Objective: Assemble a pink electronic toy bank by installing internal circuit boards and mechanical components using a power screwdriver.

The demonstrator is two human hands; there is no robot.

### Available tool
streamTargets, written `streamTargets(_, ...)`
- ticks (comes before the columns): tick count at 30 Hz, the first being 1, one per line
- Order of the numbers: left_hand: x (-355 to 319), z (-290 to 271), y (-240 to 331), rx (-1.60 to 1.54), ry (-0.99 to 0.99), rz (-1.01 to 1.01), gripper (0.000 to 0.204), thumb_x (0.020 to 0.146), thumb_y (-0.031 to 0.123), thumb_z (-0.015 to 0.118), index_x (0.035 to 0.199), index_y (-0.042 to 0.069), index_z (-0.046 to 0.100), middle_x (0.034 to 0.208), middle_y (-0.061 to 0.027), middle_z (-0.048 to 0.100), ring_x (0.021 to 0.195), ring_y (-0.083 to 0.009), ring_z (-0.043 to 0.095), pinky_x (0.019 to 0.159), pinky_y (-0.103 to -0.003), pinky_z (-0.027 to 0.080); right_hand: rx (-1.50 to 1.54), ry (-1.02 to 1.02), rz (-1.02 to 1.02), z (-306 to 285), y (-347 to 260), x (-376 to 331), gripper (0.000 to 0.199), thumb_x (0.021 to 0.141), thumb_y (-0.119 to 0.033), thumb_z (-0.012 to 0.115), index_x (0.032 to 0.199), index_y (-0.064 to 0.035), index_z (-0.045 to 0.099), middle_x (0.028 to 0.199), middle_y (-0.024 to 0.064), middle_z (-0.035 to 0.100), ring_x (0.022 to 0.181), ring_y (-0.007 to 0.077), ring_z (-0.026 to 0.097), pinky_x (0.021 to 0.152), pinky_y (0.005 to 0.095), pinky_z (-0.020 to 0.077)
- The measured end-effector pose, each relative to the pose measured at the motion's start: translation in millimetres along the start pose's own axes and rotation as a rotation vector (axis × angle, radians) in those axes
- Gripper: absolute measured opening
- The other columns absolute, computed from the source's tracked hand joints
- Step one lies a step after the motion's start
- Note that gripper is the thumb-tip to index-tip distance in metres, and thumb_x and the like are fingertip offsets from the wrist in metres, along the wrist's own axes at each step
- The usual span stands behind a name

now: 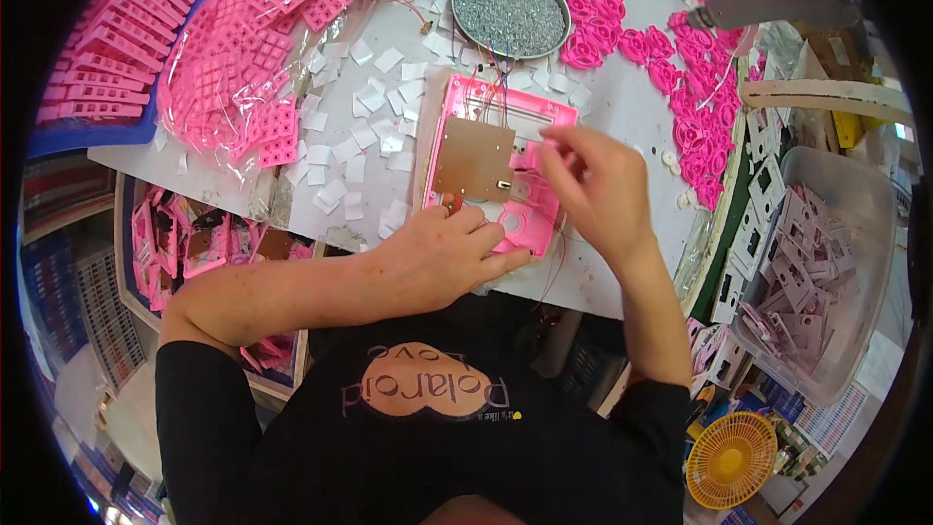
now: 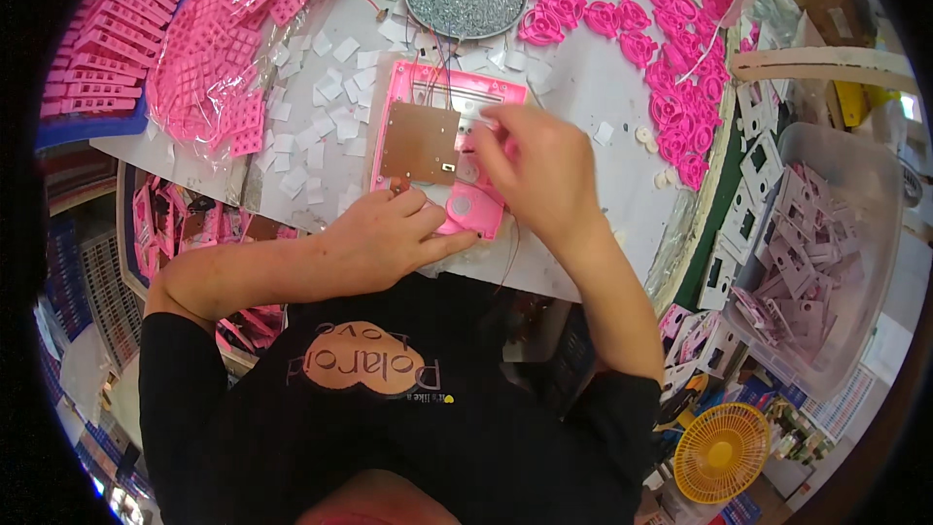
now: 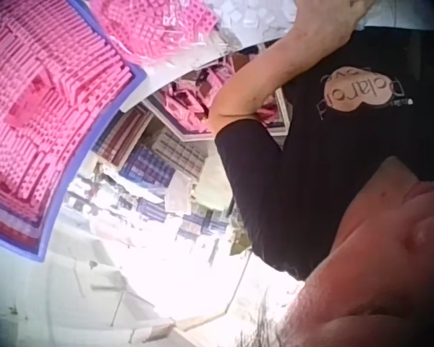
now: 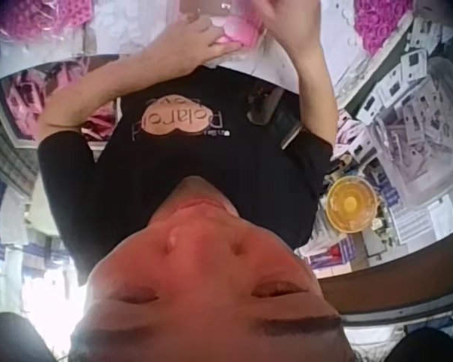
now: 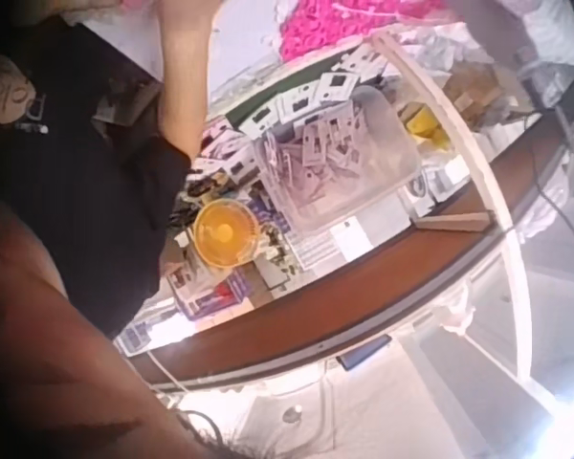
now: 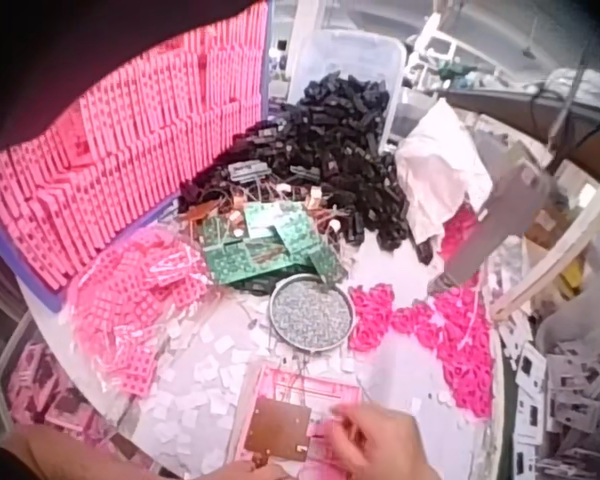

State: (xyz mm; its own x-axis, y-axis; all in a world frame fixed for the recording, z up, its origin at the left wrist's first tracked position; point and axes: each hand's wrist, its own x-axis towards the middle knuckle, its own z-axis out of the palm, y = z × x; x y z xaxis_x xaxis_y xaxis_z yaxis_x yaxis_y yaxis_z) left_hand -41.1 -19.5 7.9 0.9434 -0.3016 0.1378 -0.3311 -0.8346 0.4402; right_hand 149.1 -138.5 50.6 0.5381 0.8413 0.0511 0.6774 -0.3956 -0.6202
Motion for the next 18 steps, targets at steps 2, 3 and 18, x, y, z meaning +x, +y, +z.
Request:
streamTargets(2,2,-1,1,0.011,0.026,0.006,0.055,0.083,0.011,0.061,0.138,0.020,0.059,0.094,-0.0040,0.055,0.089,-0.0226,0.055,0.088,-0.041,0.050,-0.177,0.035,-0.019,19,-7,30,0.021,0.086,-0.020,0.069,0.091,-0.0002,0.072,0.072,0.0147,0.069,0.064,0.0286,0.067,0.061,0.0400,0.0524)
streamTargets(3,3,-2,2,0.015,0.036,0.007,0.055,0.083,0.012,0.061,0.137,0.020,0.059,0.094,-0.0042,0.055,0.088,-0.0227,0.055,0.088,-0.041,0.050,-0.280,0.027,0.001,30,-7,40,0.022,0.085,-0.022,0.069,0.087,0.0000,0.071,0.072,0.0154,0.069,0.066,0.0314,0.068,0.062,0.0433,0.0526)
streamTargets(18,71,-28,-98,-0.003,0.469,-0.433,0.014,0.083,0.020,0.072,0.090,0.008,0.070,0.081,-0.0101,0.063,0.076,-0.0311,0.064,0.068,-0.044,0.050,0.077,0.185,-0.298,50,6,15,0.008,0.080,-0.008,0.071,0.088,-0.0068,0.068,0.081,0.0039,0.065,0.076,0.0217,0.063,0.065,0.0349,0.0530)
